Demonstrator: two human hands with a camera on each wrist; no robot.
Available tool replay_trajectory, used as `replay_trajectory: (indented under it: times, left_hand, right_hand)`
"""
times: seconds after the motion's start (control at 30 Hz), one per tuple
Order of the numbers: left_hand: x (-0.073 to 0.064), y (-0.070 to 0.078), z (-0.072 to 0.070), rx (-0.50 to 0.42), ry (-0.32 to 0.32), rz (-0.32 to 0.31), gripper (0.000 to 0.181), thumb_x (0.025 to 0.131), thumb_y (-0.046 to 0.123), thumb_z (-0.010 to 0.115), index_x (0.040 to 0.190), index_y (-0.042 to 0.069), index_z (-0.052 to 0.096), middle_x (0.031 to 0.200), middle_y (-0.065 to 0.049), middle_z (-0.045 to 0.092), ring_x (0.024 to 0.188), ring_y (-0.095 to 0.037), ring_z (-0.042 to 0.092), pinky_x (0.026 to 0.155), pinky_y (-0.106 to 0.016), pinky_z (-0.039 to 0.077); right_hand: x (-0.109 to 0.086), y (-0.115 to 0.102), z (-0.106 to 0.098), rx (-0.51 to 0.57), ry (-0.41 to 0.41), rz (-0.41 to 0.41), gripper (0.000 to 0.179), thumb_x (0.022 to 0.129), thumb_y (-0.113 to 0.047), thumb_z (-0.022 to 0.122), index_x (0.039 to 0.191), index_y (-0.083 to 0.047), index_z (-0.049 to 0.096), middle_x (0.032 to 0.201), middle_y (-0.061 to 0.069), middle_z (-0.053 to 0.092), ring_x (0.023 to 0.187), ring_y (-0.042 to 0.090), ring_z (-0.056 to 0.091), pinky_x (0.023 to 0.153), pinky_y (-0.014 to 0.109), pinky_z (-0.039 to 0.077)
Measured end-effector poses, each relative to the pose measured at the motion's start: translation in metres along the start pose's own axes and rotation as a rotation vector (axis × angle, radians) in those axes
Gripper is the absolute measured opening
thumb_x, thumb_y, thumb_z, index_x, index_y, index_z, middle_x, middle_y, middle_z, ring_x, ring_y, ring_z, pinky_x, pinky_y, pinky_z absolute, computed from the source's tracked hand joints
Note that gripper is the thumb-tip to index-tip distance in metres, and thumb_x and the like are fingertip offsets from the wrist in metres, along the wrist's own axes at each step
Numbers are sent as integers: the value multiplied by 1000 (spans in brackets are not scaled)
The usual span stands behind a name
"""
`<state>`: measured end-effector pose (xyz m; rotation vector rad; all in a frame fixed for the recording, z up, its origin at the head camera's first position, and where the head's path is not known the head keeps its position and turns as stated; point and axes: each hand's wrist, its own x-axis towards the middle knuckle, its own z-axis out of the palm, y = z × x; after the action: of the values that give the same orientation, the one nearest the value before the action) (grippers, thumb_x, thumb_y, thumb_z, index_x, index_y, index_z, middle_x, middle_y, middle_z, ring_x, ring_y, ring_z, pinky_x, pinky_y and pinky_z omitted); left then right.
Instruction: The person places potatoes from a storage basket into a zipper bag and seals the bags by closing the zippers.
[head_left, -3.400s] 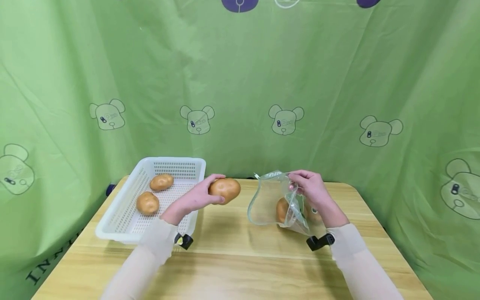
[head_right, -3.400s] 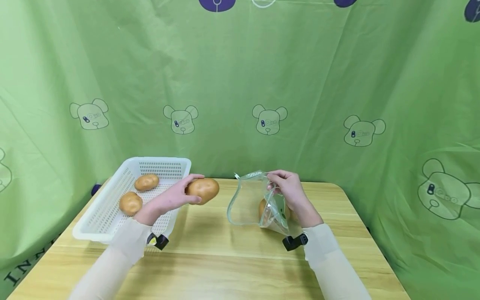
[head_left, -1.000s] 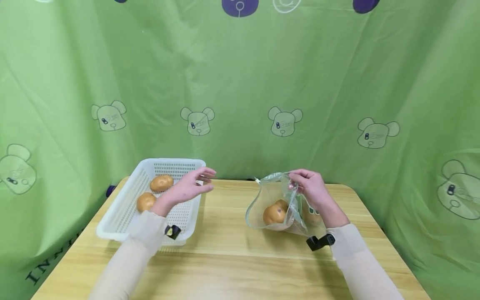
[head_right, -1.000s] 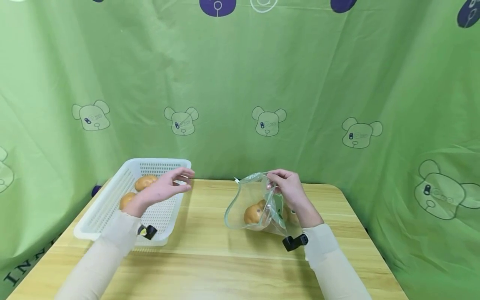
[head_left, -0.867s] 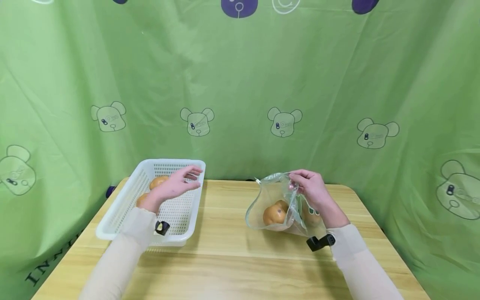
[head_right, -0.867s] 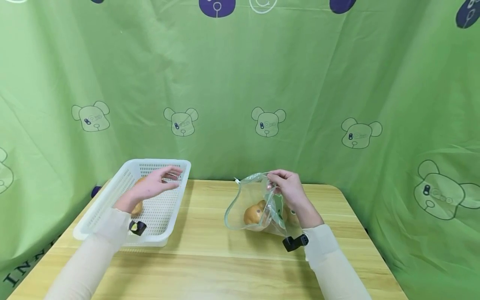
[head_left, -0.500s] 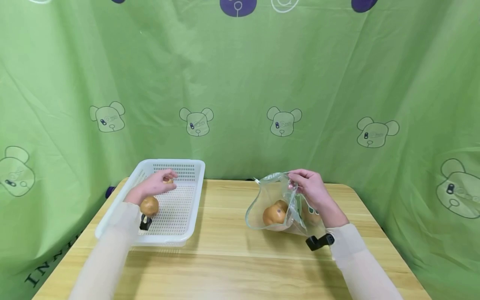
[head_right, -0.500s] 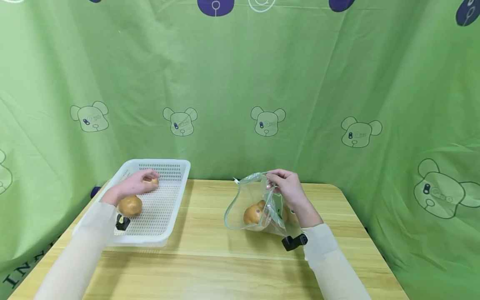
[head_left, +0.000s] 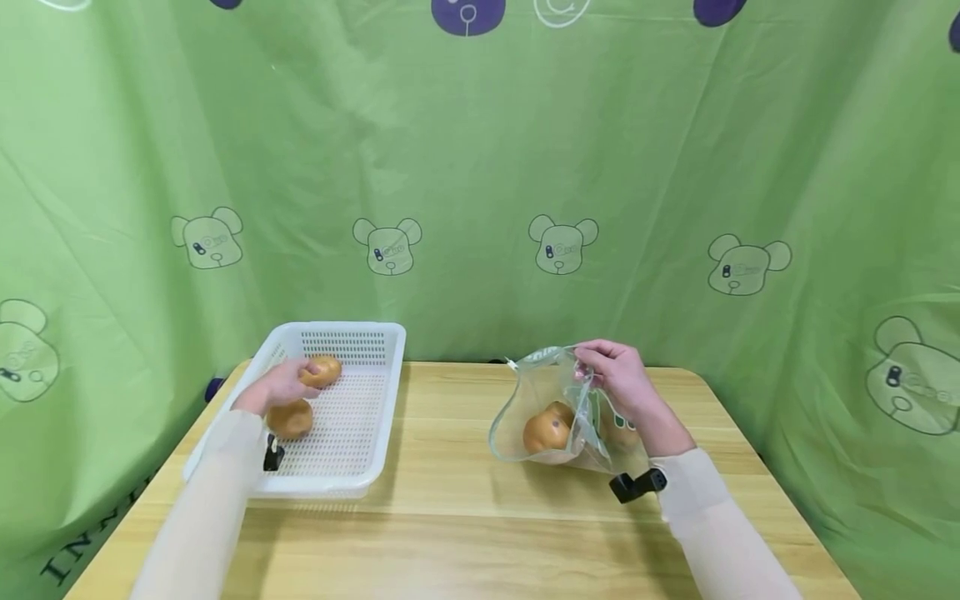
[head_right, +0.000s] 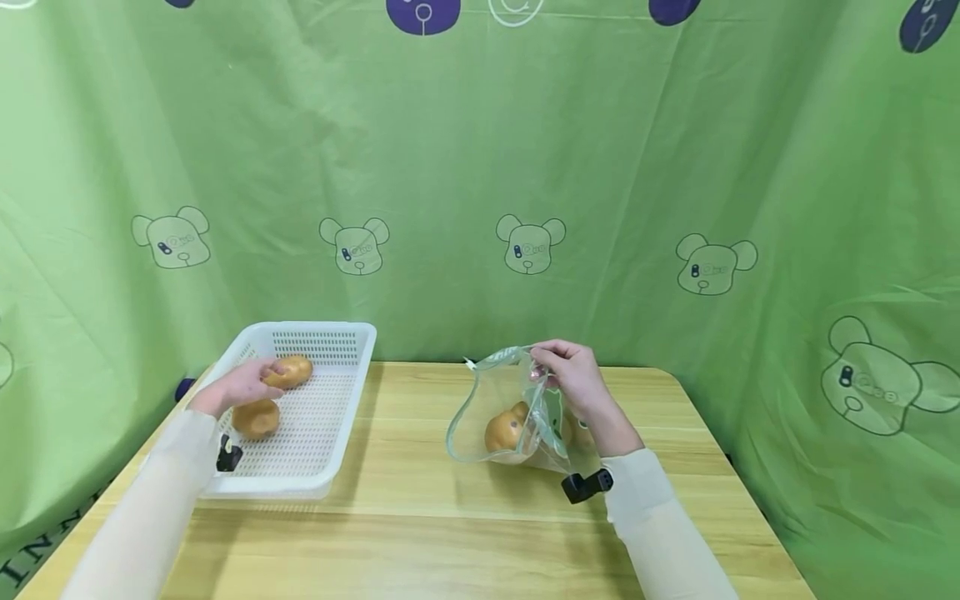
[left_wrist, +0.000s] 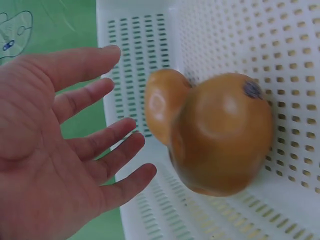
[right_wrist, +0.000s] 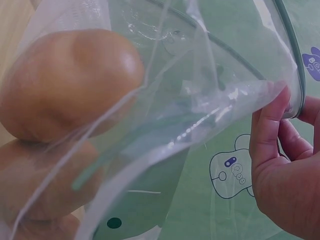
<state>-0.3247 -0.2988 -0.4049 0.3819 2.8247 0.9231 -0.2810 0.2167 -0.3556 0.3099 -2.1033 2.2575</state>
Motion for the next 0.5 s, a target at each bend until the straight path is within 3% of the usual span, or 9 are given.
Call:
replay_trajectory:
  times: [0.27, 0.5]
  left_hand:
    - [-1, -17, 3, 25, -30, -6, 51, 79, 8, 69, 123, -9, 48, 126, -37, 45, 116, -52, 42, 98, -60, 34]
    - [-2, -29, 8, 10, -29, -37, 45, 77, 6, 70, 115, -8, 51, 116, -34, 52, 103, -43, 52, 89, -52, 44]
  right_hand:
    - [0, -1, 1, -14, -3, -3, 14, 92, -4, 59, 86, -10, 71, 68, 0, 62, 60, 9, 59, 52, 19, 48]
    - [0, -1, 3, -18, 0, 8, 12, 92, -5, 59, 88, -7, 70, 69, 0, 62, 61, 10, 59, 53, 19, 48]
